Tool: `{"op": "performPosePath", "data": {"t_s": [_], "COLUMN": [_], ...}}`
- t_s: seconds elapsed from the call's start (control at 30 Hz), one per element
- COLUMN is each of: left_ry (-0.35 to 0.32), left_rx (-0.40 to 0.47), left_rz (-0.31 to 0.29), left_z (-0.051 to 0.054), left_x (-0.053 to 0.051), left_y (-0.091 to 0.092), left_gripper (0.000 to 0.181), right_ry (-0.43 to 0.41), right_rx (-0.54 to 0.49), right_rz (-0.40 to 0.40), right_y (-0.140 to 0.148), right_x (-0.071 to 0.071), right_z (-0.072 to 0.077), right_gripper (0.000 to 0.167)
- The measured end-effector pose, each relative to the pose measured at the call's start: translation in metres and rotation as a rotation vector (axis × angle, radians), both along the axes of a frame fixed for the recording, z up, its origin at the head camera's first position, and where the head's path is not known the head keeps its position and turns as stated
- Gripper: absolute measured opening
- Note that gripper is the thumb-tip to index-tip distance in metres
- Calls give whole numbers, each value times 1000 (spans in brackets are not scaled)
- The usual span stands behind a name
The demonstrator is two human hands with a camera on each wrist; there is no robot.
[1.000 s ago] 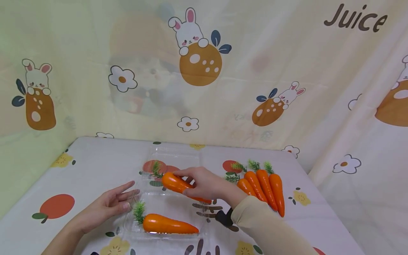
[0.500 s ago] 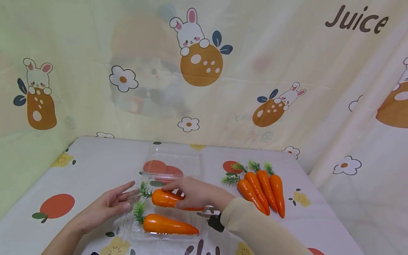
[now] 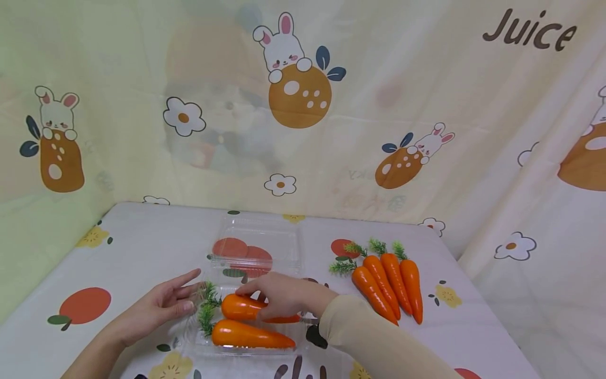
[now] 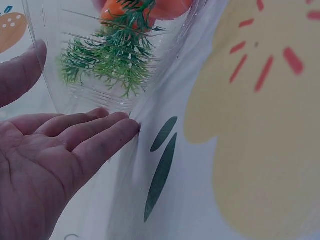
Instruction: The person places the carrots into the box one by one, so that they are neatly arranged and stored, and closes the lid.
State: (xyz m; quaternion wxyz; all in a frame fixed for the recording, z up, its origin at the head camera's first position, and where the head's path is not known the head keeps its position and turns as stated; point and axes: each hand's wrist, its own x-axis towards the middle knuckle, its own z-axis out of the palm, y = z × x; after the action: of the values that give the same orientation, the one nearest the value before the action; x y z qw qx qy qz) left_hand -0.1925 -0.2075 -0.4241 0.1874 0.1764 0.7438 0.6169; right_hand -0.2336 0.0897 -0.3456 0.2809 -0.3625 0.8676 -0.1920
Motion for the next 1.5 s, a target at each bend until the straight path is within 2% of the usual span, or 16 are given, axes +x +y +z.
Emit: {"op": "performPosePath", "data": {"t_s": [0.27, 0.97, 1.5], "left_ry": [4, -4, -8], "left_rx": [-1, -2, 6], "left_rz": [-1, 7, -6], "left_z": [1, 1, 2], "left_x": [1, 1, 1], "left_y": [0, 2, 1], "left_gripper": [80, 81, 81], "right_ry": [-51, -72, -104], "right_rx": [12, 11, 0], "right_rz": [-54, -48, -74], "right_y": [-1, 3, 9], "right_x": [1, 0, 2], "right_z": [-1, -7, 1], "right_gripper": [54, 54, 50]}}
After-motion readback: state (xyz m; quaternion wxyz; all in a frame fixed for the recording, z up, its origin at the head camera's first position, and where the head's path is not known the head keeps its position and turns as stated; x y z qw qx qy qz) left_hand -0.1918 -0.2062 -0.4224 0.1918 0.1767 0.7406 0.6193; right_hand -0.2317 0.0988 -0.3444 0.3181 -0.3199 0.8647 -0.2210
